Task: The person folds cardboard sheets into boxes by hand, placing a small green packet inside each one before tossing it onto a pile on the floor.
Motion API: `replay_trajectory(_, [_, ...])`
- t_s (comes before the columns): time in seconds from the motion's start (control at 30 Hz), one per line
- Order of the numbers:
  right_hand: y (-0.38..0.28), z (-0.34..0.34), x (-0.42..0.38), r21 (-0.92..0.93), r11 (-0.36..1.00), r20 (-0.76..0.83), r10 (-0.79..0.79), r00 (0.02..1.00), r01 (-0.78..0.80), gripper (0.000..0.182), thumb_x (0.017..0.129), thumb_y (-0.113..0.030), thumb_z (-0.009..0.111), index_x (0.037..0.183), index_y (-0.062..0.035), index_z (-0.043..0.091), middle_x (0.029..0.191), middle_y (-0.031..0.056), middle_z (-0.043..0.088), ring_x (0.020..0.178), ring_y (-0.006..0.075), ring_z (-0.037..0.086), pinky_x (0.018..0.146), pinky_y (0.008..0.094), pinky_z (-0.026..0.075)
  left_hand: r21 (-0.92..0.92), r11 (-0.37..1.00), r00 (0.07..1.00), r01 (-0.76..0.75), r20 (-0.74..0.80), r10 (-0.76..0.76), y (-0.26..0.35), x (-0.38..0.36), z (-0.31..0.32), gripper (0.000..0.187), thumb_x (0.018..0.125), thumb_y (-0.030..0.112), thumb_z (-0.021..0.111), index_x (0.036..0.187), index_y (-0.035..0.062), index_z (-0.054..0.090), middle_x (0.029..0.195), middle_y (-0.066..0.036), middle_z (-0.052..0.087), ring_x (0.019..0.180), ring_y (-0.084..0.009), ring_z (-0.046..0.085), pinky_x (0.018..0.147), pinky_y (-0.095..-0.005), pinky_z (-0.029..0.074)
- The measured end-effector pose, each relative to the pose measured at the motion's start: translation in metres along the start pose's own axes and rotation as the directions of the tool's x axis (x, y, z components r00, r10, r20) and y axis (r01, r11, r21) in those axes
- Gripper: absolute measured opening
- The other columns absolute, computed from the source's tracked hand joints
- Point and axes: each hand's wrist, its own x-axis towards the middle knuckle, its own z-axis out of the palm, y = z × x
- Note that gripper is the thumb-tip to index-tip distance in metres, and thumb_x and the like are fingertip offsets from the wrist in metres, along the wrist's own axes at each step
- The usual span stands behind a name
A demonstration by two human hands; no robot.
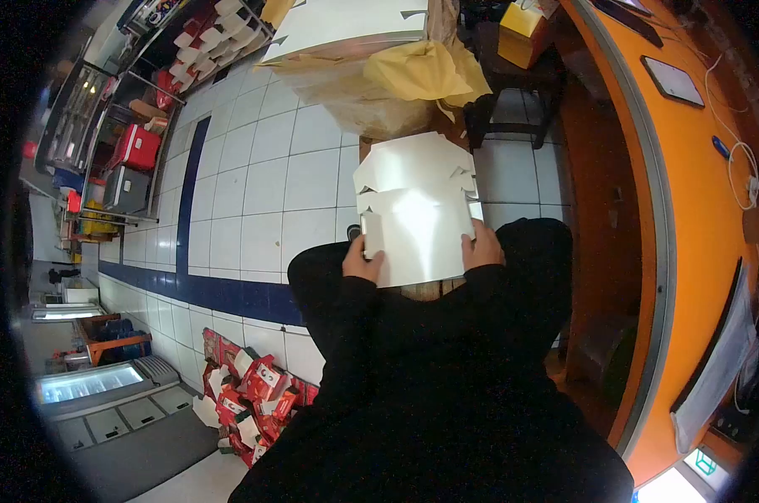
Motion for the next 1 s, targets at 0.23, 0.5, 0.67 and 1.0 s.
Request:
replay_trajectory(0.23, [-0.019,0.019,-0.021,-0.384,0.917,0.237,-0.015,0.971,0.108,0.048,0.085,-0.028,0.063,0.13,-0.0224,0.049,0.116,0.012,0.048,0.101,0.0307,0.059,0.08,0.0457,0.051,0.72,0.649,0.967,-0.245,0.231,0.109,0.024,-0.018,0.042,0.064,0.073,0.026,0.066,0.131,0.0065,0.049,0.122,-0.016,0.051,0.104,-0.0335,0.054,0.092,-0.0459,0.04])
replay_trajectory(0.5, [0.001,0.017,-0.02,-0.196,0.98,0.189,-0.003,0.982,0.04,0.051,0.081,-0.018,0.063,0.128,-0.0326,0.052,0.114,0.0142,0.046,0.099,0.0341,0.059,0.079,0.0447,0.051,0.335,0.888,0.939,-0.316,-0.023,0.343,0.039,0.005,0.089,0.038,0.083,0.033,0.065,0.104,0.0018,0.063,0.09,-0.017,0.065,0.083,-0.0336,0.063,0.074,-0.0415,0.048])
replay_trajectory(0.67, [0.018,0.016,-0.021,0.009,0.997,0.053,-0.081,0.995,0.081,0.061,0.075,-0.01,0.067,0.132,-0.0207,0.049,0.119,0.0196,0.046,0.099,0.0372,0.059,0.085,0.0445,0.049,0.024,0.998,0.972,0.054,0.228,-0.058,0.015,0.035,0.129,0.037,0.084,0.033,0.07,0.089,-0.0042,0.068,0.078,-0.016,0.068,0.066,-0.0228,0.065,0.063,-0.0329,0.053])
replay_trajectory(1.0, [0.018,0.01,-0.043,0.404,0.915,-0.084,0.018,0.996,0.018,0.032,0.081,-0.013,0.068,0.111,-0.0037,0.062,0.092,0.0153,0.065,0.078,0.0263,0.067,0.07,0.0355,0.053,-0.542,0.697,0.855,0.47,0.474,-0.208,0.012,0.04,0.122,0.023,0.088,0.02,0.068,0.097,-0.0012,0.067,0.071,-0.001,0.06,0.061,-0.01,0.057,0.058,-0.0268,0.054])
